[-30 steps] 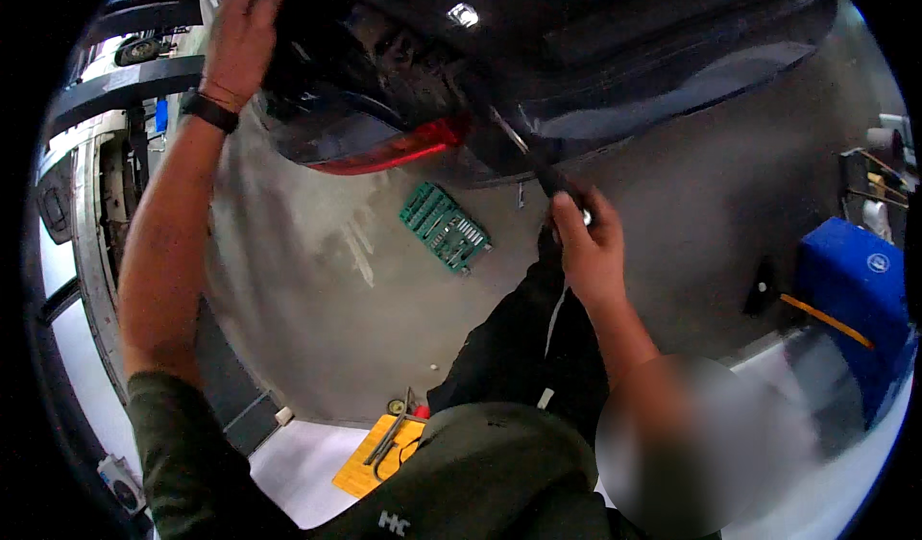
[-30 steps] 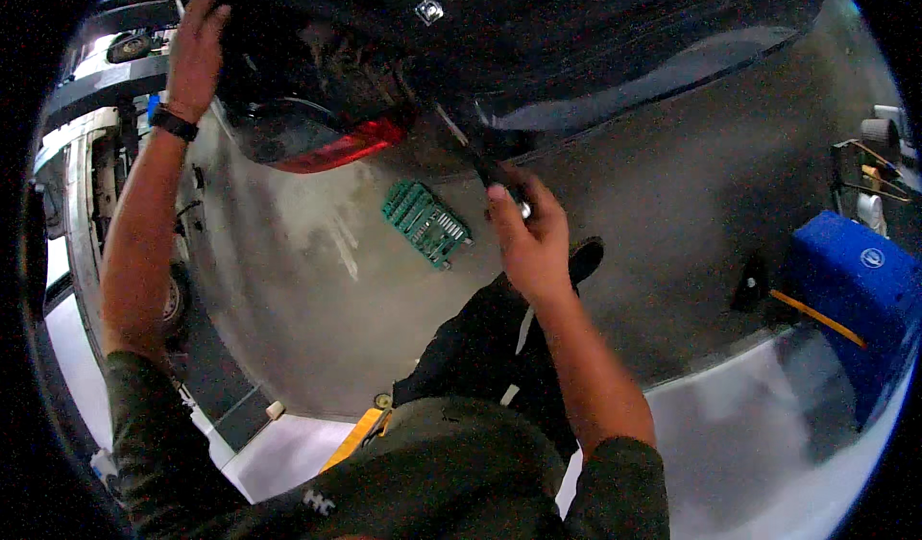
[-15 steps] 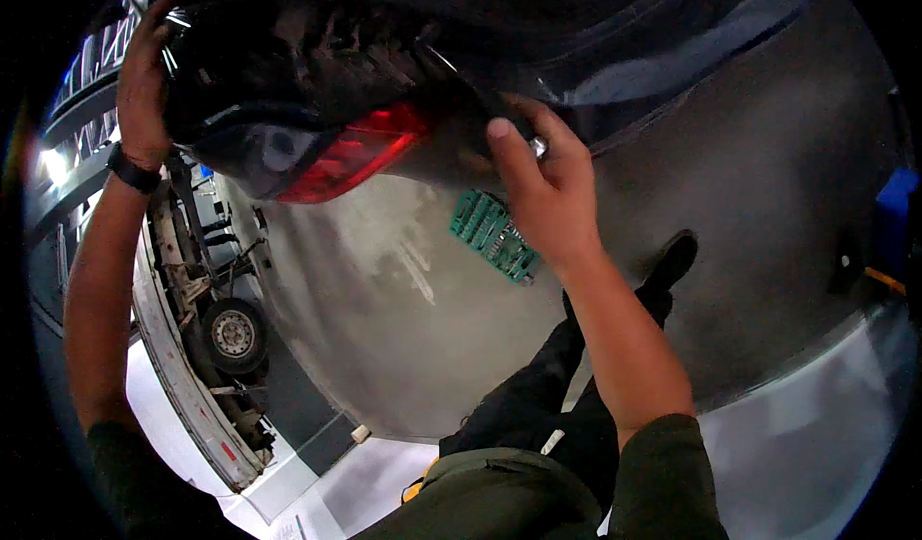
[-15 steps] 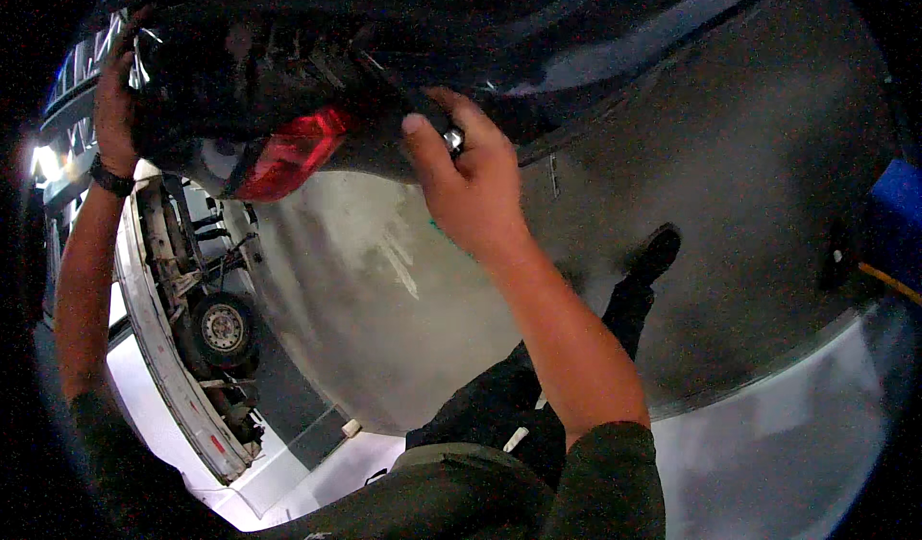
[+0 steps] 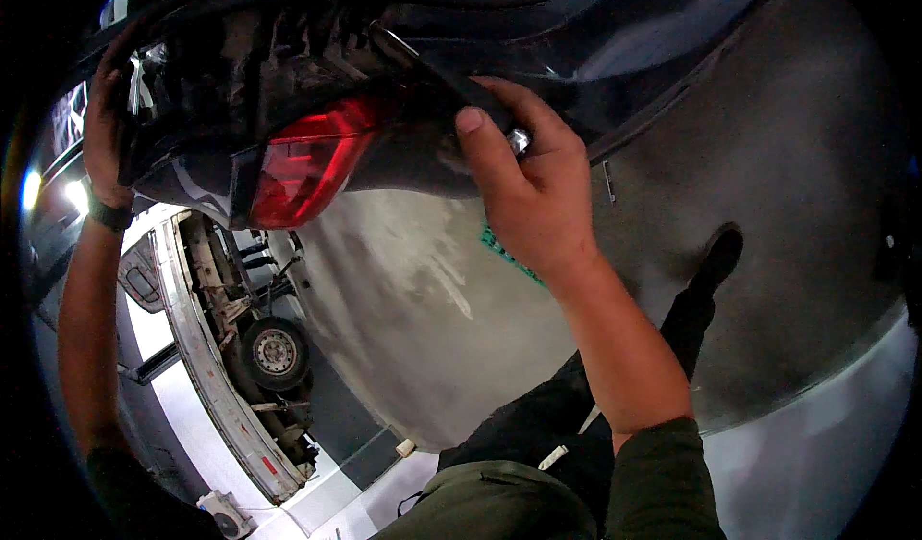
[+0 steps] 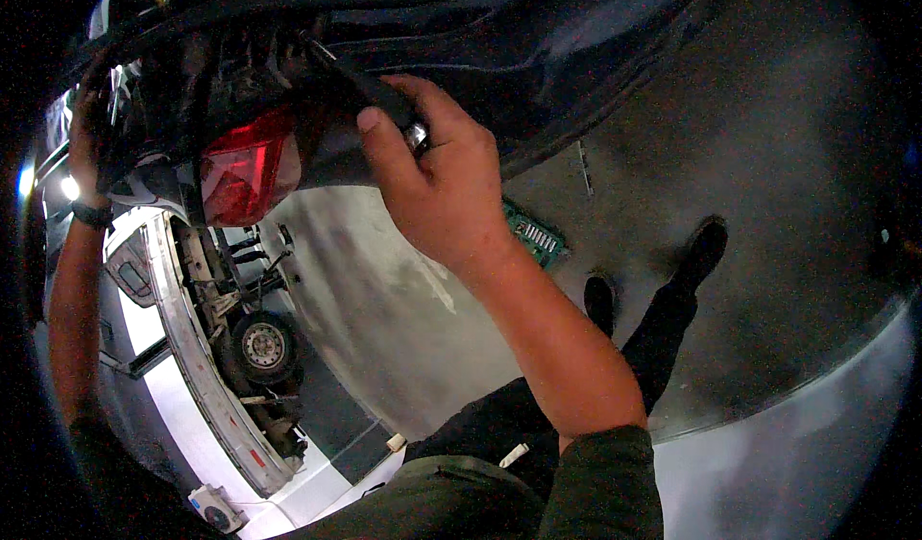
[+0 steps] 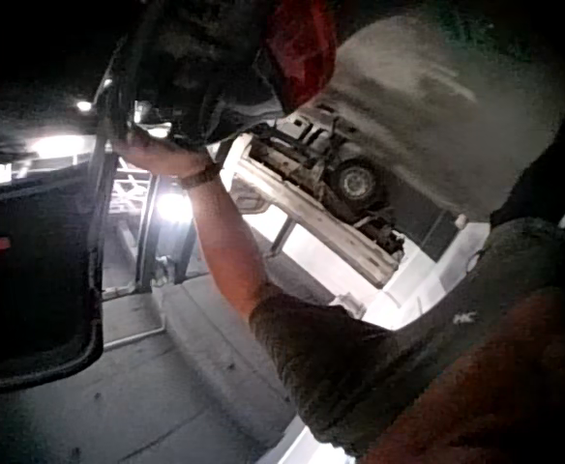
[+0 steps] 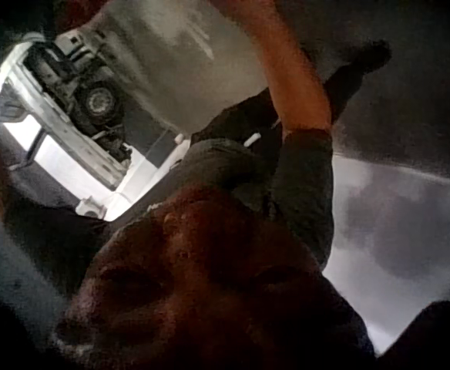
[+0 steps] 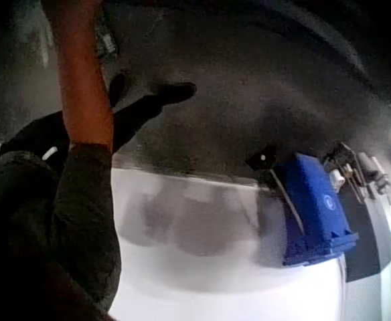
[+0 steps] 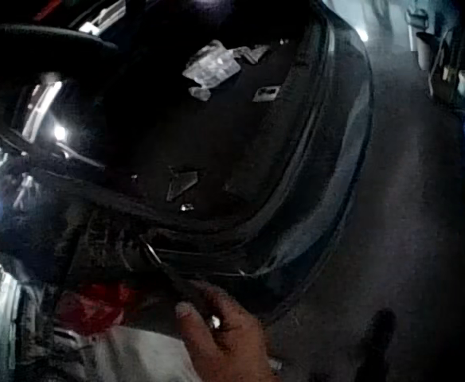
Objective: The person uses a screwdriver to pry and unscrew a taillight assembly from a vehicle. They then walk to retrieve a green tool case, sit on the floor, assemble a ratchet with an extension, and continue prying at the light fixture until the unit is loosened.
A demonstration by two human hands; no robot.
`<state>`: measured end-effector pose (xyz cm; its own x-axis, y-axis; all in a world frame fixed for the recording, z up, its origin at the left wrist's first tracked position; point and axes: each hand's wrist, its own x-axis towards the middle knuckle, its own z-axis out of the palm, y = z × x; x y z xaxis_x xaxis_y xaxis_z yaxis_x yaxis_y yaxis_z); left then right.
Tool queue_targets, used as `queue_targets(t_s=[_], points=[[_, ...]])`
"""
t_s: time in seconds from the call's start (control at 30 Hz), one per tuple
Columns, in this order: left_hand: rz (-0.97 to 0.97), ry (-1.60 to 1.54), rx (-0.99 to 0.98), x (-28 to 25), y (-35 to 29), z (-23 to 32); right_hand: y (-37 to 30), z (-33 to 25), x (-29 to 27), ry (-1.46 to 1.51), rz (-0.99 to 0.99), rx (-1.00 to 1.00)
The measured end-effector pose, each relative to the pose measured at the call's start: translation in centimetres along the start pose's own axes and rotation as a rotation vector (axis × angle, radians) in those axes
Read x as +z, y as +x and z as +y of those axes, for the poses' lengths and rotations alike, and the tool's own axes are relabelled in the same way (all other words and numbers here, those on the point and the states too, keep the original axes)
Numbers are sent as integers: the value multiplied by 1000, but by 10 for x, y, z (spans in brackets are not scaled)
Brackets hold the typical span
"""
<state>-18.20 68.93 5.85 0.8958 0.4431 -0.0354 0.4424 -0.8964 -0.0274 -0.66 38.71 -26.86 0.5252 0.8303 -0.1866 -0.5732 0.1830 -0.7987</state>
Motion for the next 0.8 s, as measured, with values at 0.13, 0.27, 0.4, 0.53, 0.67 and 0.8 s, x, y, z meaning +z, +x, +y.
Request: queue_targets(t_s=[0.13, 0.27, 0.4, 0.53, 0.67, 0.8], points=[[-10, -87, -38, -7, 5, 4, 0, -16, -2, -58, 7, 3], [-53, -58, 0, -30, 12, 4, 3, -44, 17, -3, 9, -30], [-67, 25, 50, -84, 16, -3, 2, -91, 38, -98, -50, -39], [-62, 10, 16, -143, 22, -13, 1, -145, 70, -112, -6, -4], [-38, 0, -41, -174, 12, -20, 17, -187, 81, -118, -133, 62], [30, 9, -9, -184, 16, -12, 24, -219, 91, 423, -383, 496]])
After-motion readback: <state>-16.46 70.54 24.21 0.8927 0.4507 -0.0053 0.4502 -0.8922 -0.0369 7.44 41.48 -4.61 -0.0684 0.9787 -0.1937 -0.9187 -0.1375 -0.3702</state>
